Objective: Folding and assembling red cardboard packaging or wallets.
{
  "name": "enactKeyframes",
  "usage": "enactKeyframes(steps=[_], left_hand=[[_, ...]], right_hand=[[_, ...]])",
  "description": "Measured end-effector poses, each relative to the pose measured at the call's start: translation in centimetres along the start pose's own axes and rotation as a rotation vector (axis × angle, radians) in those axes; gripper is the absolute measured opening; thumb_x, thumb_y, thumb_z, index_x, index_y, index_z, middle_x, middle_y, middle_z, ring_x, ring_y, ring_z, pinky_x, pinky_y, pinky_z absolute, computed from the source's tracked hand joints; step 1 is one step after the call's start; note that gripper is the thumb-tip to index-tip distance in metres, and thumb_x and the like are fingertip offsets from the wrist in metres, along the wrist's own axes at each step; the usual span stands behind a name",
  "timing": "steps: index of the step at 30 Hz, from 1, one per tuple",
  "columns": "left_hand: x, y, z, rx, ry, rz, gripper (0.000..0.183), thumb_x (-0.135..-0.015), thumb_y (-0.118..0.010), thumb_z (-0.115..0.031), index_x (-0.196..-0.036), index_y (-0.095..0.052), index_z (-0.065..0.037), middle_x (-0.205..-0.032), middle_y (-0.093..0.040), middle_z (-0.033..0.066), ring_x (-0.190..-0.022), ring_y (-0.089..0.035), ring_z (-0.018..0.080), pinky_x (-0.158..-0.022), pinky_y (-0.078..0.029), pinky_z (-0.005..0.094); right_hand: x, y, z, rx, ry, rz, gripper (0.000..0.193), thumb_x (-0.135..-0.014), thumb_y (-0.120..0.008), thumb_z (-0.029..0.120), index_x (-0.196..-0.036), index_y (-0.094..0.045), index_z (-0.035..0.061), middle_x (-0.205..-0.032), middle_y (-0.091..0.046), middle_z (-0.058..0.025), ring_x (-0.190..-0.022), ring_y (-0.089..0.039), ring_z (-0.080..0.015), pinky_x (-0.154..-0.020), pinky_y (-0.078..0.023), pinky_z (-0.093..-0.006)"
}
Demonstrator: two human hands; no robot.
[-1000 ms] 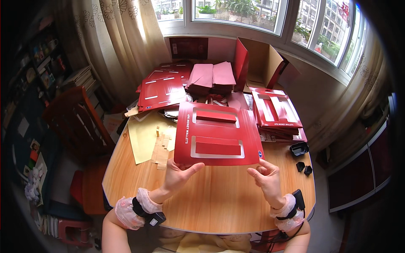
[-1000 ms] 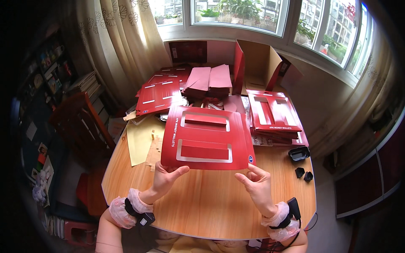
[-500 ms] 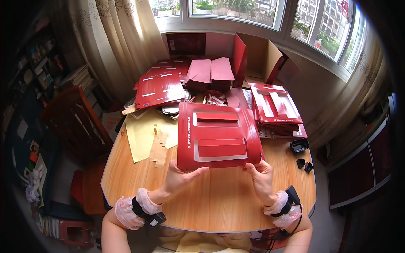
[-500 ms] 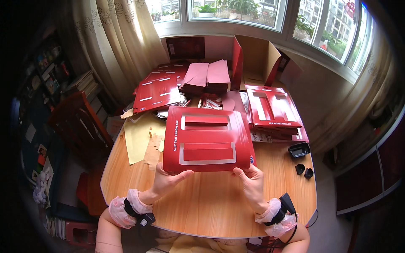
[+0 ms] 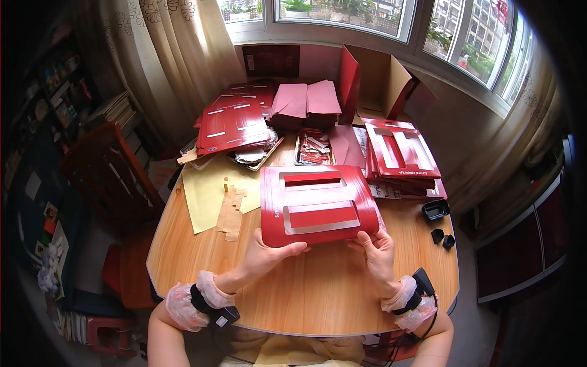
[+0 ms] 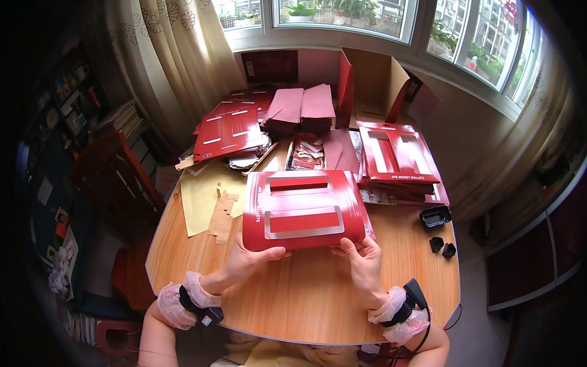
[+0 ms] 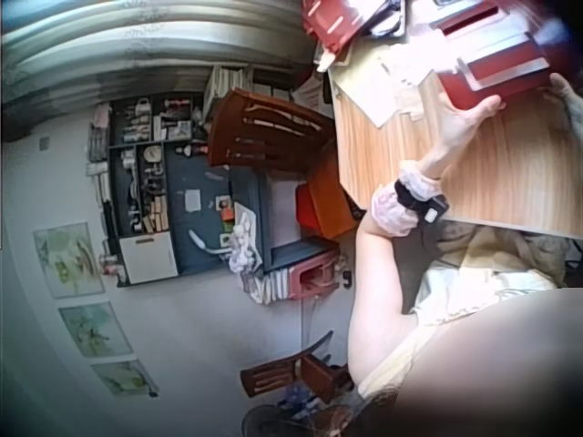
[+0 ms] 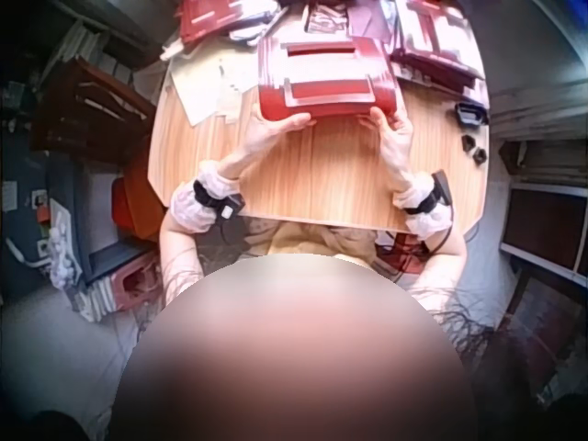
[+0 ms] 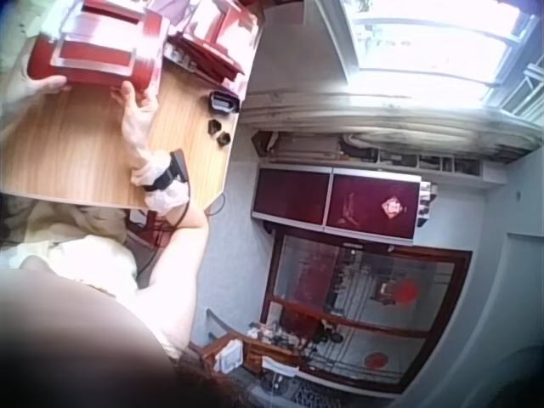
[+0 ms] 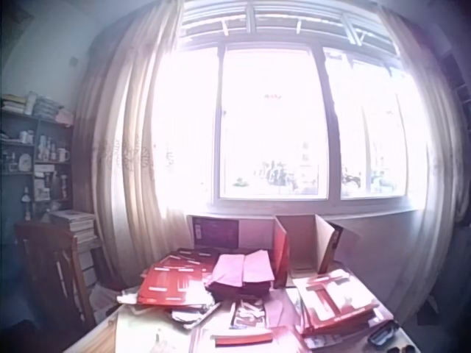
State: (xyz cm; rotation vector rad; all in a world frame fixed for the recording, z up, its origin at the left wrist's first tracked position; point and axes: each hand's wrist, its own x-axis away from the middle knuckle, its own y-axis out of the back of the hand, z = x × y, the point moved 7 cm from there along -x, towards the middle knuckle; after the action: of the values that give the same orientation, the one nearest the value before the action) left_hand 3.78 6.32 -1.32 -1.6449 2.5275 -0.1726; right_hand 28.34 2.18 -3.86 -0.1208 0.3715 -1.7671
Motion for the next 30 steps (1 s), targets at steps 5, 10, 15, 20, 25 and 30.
enactKeyframes(steps=[5,10,15,20,25,30], left_hand=[[-1.3,3.5,-1.1,-0.137,0.054,0.110,0.035,-0.091,-0.076,-0.021,-0.114,-0.067,0.003,-0.105,-0.072,0.0089,-0.099,-0.067,0.0138,-0.088,-0.054,0.0305],[-1.3,7.8,-4.8,-0.278,-0.507,-0.573,0.023,-0.089,-0.074,-0.018,-0.104,-0.069,-0.001,-0.091,-0.070,0.0054,-0.088,-0.066,0.0145,-0.084,-0.053,0.0300],[0.4,-0.7,-5.1,-0.884,-0.504,0.149,0.017,-0.087,-0.076,-0.027,-0.085,-0.072,-0.010,-0.080,-0.069,0.0036,-0.072,-0.067,0.0188,-0.064,-0.054,0.0307],[1.8,-3.6,-5.0,-1.069,-0.684,0.197,0.024,-0.081,-0.080,-0.033,-0.094,-0.073,-0.014,-0.077,-0.067,0.0007,-0.073,-0.066,0.0177,-0.059,-0.053,0.0302],[2.4,-4.7,-3.8,-1.221,-0.733,0.235,0.027,-0.083,-0.078,-0.035,-0.098,-0.071,-0.014,-0.078,-0.068,0.0003,-0.074,-0.066,0.0176,-0.061,-0.054,0.0307],[1.5,-3.9,-2.3,-1.066,-0.503,0.245,0.031,-0.083,-0.078,-0.026,-0.106,-0.065,-0.010,-0.083,-0.071,0.0037,-0.081,-0.071,0.0202,-0.066,-0.057,0.0324]], right_hand=[[0.2,-0.6,1.2,0.030,-0.002,0.058,0.025,-0.097,-0.067,0.016,-0.115,-0.066,-0.0014,-0.099,-0.074,-0.0106,-0.086,-0.073,-0.0204,-0.078,-0.060,-0.0323],[0.4,-0.9,1.0,0.097,-0.009,0.077,0.022,-0.098,-0.066,0.014,-0.113,-0.067,-0.0011,-0.098,-0.074,-0.0100,-0.085,-0.073,-0.0195,-0.078,-0.060,-0.0312],[1.4,-2.4,0.1,0.107,-0.089,0.159,0.017,-0.097,-0.065,0.010,-0.110,-0.067,-0.0024,-0.097,-0.074,-0.0101,-0.085,-0.072,-0.0184,-0.077,-0.059,-0.0297],[2.3,-3.4,-0.7,0.110,-0.226,0.238,0.016,-0.096,-0.067,0.010,-0.107,-0.068,-0.0021,-0.092,-0.074,-0.0098,-0.081,-0.072,-0.0167,-0.073,-0.059,-0.0276],[3.1,-3.3,-1.4,0.157,-0.390,0.250,0.015,-0.096,-0.067,0.011,-0.105,-0.069,-0.0010,-0.080,-0.072,-0.0090,-0.065,-0.071,-0.0151,-0.059,-0.057,-0.0253],[3.1,-3.2,-1.4,0.224,-0.426,0.231,0.016,-0.096,-0.068,0.014,-0.103,-0.069,-0.0005,-0.068,-0.069,-0.0072,-0.052,-0.066,-0.0122,-0.044,-0.050,-0.0218]])
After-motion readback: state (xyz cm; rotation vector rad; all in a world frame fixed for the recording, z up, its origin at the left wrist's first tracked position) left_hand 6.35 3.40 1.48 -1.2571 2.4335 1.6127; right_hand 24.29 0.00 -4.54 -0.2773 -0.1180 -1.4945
